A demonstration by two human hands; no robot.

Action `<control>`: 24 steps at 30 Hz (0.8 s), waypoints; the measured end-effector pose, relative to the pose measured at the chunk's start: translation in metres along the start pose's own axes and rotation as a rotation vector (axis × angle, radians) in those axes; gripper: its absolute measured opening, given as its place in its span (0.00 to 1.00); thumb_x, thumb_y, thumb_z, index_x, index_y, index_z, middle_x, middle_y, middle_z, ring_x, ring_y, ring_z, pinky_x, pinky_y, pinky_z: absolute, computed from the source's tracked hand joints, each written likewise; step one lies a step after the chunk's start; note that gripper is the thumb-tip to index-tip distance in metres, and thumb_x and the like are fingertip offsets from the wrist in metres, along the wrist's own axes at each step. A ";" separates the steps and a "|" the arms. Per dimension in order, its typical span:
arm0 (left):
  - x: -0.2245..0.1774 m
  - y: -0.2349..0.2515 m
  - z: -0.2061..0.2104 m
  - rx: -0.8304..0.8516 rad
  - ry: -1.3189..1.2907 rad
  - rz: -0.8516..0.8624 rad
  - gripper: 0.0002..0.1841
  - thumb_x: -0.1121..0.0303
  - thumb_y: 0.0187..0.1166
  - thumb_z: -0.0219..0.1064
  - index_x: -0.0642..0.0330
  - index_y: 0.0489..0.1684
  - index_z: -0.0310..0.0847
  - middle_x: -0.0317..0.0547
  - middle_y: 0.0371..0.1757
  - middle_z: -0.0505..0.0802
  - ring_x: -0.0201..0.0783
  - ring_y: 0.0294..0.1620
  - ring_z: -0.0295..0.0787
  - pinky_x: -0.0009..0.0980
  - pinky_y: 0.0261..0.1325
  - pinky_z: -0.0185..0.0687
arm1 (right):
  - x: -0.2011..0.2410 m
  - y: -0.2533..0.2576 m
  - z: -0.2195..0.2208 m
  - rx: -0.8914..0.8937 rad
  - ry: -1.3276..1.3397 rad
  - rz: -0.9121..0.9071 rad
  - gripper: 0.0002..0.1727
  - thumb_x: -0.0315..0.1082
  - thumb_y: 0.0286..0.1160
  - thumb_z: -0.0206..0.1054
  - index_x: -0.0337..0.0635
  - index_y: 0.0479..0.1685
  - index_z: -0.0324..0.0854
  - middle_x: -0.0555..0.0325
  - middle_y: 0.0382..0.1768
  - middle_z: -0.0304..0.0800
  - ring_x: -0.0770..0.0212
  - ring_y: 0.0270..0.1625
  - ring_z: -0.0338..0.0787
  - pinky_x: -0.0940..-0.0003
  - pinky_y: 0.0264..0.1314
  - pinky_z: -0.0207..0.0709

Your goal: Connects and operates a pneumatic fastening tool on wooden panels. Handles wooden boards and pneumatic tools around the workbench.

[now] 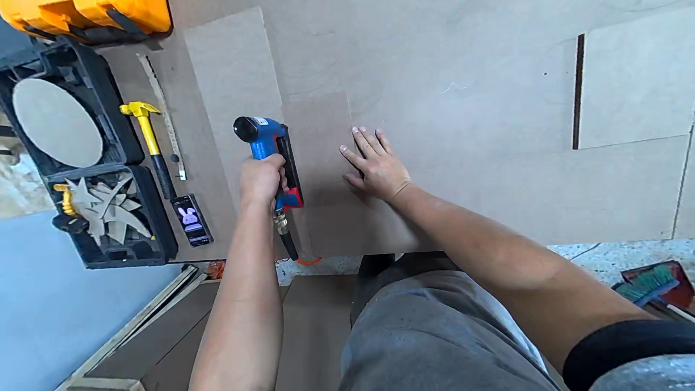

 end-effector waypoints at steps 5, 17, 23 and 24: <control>-0.014 0.011 0.001 0.012 0.017 0.020 0.06 0.65 0.77 0.65 0.56 0.35 0.78 0.37 0.16 0.80 0.35 0.12 0.78 0.35 0.19 0.84 | 0.000 0.000 0.000 -0.016 0.017 0.001 0.36 0.65 0.83 0.52 0.61 0.87 0.71 0.43 0.92 0.56 0.44 0.95 0.53 0.40 0.96 0.40; 0.022 -0.004 -0.069 0.163 0.588 0.337 0.19 0.49 0.78 0.70 0.58 0.44 0.86 0.48 0.25 0.88 0.48 0.23 0.87 0.55 0.32 0.85 | 0.001 -0.001 0.002 -0.040 0.043 0.008 0.27 0.48 0.91 0.45 0.64 0.85 0.73 0.46 0.92 0.59 0.46 0.95 0.54 0.41 0.96 0.41; 0.045 0.005 -0.089 0.419 1.117 0.731 0.13 0.62 0.67 0.81 0.45 0.49 0.93 0.44 0.29 0.93 0.48 0.30 0.90 0.61 0.33 0.81 | 0.000 -0.003 0.002 -0.076 0.040 0.002 0.27 0.46 0.90 0.45 0.64 0.84 0.75 0.47 0.90 0.63 0.46 0.94 0.57 0.44 0.96 0.43; 0.047 0.010 -0.090 0.432 1.110 0.753 0.13 0.63 0.67 0.80 0.45 0.50 0.93 0.43 0.28 0.92 0.46 0.29 0.90 0.59 0.32 0.81 | -0.001 -0.003 0.002 -0.094 0.038 0.000 0.27 0.46 0.90 0.45 0.63 0.83 0.77 0.48 0.90 0.64 0.47 0.94 0.58 0.44 0.96 0.45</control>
Point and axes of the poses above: each hand's wrist, its own y-axis towards the middle knuckle, its own z-axis out of the palm, x = y × z, the point moved 1 cm from there along y, towards the middle knuckle
